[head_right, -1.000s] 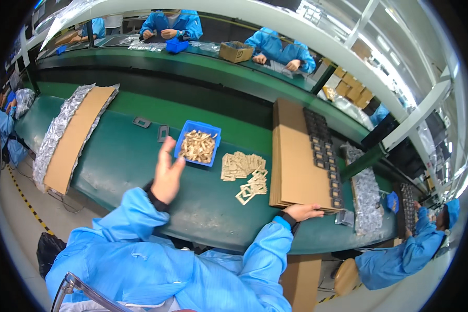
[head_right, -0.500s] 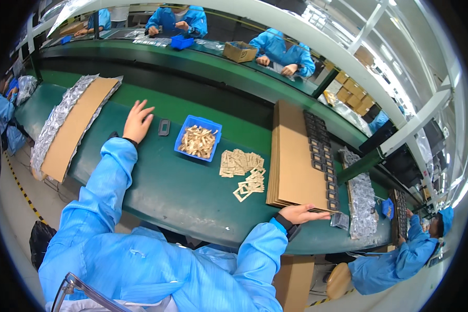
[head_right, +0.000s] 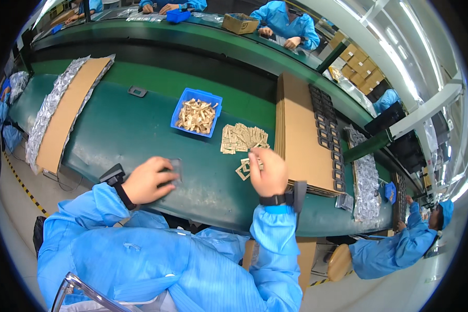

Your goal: Manually assembling small plastic housing components and metal inserts at a factory workbench.

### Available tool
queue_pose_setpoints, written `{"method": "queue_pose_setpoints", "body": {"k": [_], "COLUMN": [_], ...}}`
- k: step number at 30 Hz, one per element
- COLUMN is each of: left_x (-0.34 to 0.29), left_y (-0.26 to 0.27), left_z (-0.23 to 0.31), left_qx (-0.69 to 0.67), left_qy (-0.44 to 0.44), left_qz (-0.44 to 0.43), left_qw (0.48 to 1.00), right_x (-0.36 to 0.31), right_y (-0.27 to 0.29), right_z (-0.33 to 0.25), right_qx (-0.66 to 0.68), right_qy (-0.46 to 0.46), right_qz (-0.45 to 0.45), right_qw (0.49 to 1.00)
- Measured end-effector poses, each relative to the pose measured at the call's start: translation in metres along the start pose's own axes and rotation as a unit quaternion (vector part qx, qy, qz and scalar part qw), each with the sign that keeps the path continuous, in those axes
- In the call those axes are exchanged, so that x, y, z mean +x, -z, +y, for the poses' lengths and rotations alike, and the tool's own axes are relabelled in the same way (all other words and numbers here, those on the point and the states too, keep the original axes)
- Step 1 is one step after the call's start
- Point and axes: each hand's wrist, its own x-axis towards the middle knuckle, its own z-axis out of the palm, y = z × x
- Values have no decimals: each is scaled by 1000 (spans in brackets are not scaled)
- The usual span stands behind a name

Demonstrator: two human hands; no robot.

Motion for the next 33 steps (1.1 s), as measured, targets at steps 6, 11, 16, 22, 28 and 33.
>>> {"method": "queue_pose_setpoints", "body": {"k": [6, 11, 16, 22, 28, 33], "left_x": [47, 71, 52, 91, 120, 116], "left_y": [1, 33, -14, -30, -36, -34], "left_z": [15, 27, 46, 31, 19, 10], "left_qx": [-124, 52, 98, 27, 24, -1], "left_qy": [-61, 156, 110, -8, -21, -22], "left_qz": [26, -102, -128, -110, -83, -73], "left_qw": [990, 981, 981, 994, 996, 997], "right_x": [57, 65, 73, 46, 56, 81], "right_y": [-21, 24, 43, 28, 28, -32], "right_z": [14, -51, -107, -121, -105, -23], "right_qx": [314, 603, 613, 704, 547, 65], "right_qy": [-199, 33, 231, 289, 342, -37], "right_qz": [-30, -108, -401, -182, -207, 78], "right_qw": [928, 790, 641, 623, 735, 994]}}
